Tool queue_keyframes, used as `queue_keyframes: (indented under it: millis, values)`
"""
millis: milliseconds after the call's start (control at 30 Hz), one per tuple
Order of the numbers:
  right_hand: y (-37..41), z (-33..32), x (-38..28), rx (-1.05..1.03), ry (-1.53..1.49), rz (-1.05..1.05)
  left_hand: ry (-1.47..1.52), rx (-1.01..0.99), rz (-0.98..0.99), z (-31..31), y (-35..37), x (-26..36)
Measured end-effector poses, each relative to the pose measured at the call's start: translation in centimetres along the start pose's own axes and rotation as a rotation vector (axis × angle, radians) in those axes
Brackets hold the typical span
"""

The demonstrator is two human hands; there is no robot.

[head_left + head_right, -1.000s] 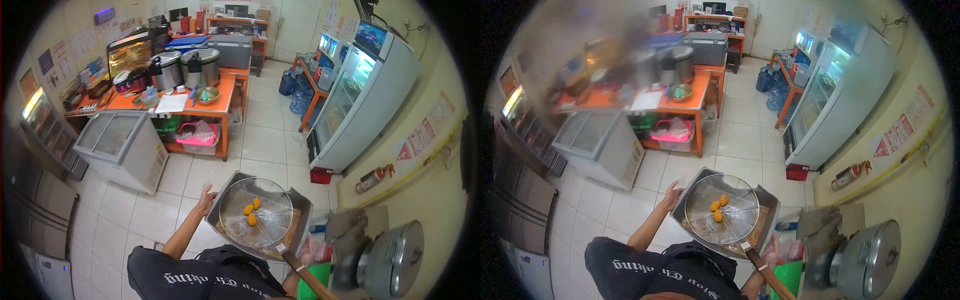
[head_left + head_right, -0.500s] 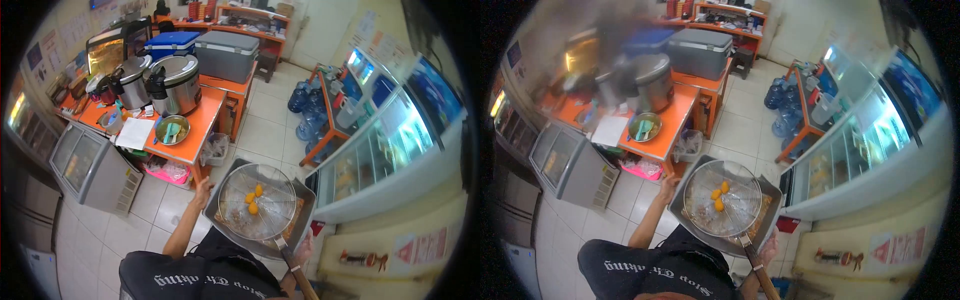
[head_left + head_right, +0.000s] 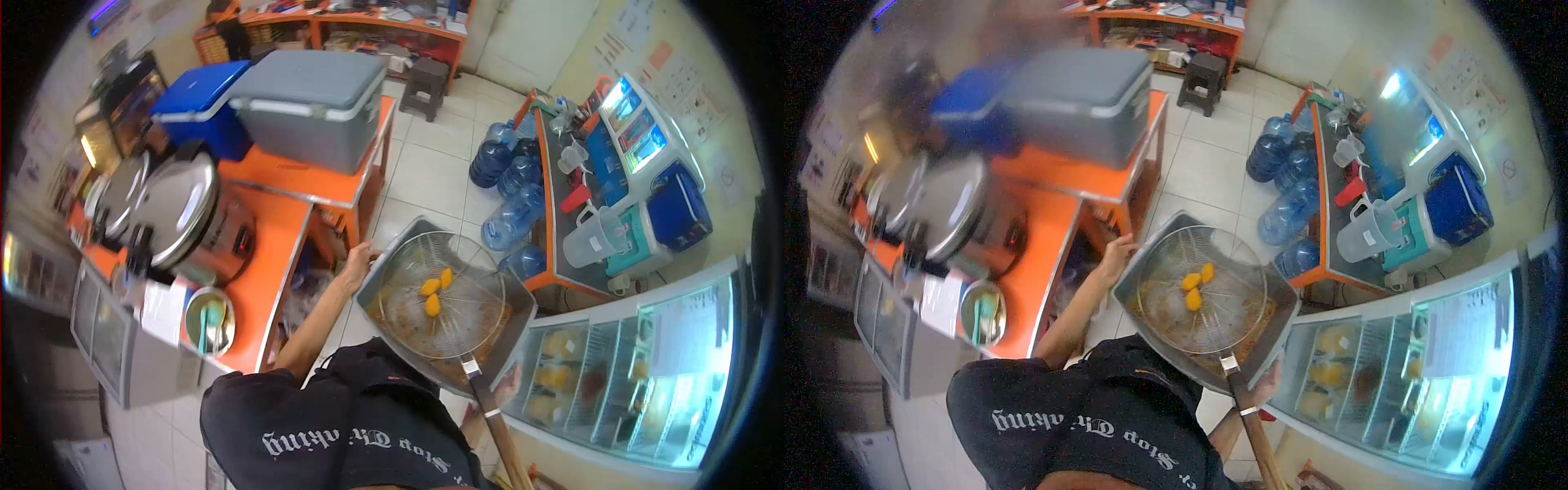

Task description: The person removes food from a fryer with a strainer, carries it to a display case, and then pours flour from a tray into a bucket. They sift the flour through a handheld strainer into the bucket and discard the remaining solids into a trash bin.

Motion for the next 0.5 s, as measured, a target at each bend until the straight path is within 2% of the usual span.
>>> queue_keyframes:
  millis: [33,100,133,200,233,300,333,367,433,467,500]
  values:
    - [-3.1,0.1,0.6,0.018,-0.022,0.020,0.006,-0.053,-0.003,2.2,-3.7,1.3]
    - [-10.3,1.2,1.9,0.073,0.047,-0.136,-0.050,-0.096,-0.009,5.3,-12.5,3.1]
    - [-14.1,1.2,4.4,0.090,0.042,-0.140,-0.093,-0.125,-0.005,6.8,-16.3,4.4]
    - [-19.4,-0.2,10.9,0.170,-0.354,0.155,-0.038,-0.145,-0.018,9.1,-20.1,6.3]
    - [-23.4,0.6,10.8,0.166,-0.352,0.143,0.024,-0.153,-0.014,10.4,-23.0,8.0]
    - [-31.2,4.9,5.9,0.200,-0.212,-0.114,0.032,-0.145,0.041,10.6,-29.1,10.9]
    - [-34.9,9.7,1.5,0.039,-0.742,0.146,0.018,-0.087,0.071,10.2,-31.0,12.8]
    - [-38.3,11.7,1.3,0.005,-0.744,0.152,0.015,-0.027,0.104,9.8,-33.0,14.9]
    - [-45.0,13.8,1.6,-0.047,-0.440,0.113,0.104,-0.006,0.107,9.1,-35.1,18.3]
    - [-49.2,15.2,3.3,-0.019,-0.658,0.241,0.104,-0.010,0.148,9.1,-36.7,20.5]
    - [-53.1,18.0,3.1,-0.078,-0.757,0.245,0.098,-0.009,0.189,8.8,-38.8,22.5]
Point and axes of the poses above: each hand's wrist, its own y-axis away from the middle knuckle, its own z-axis out of the palm, x = y × z, the point moved 7 cm from there along -y, towards the middle knuckle, and after that the axes turned 1 degree about z, right-handed, at the moved point
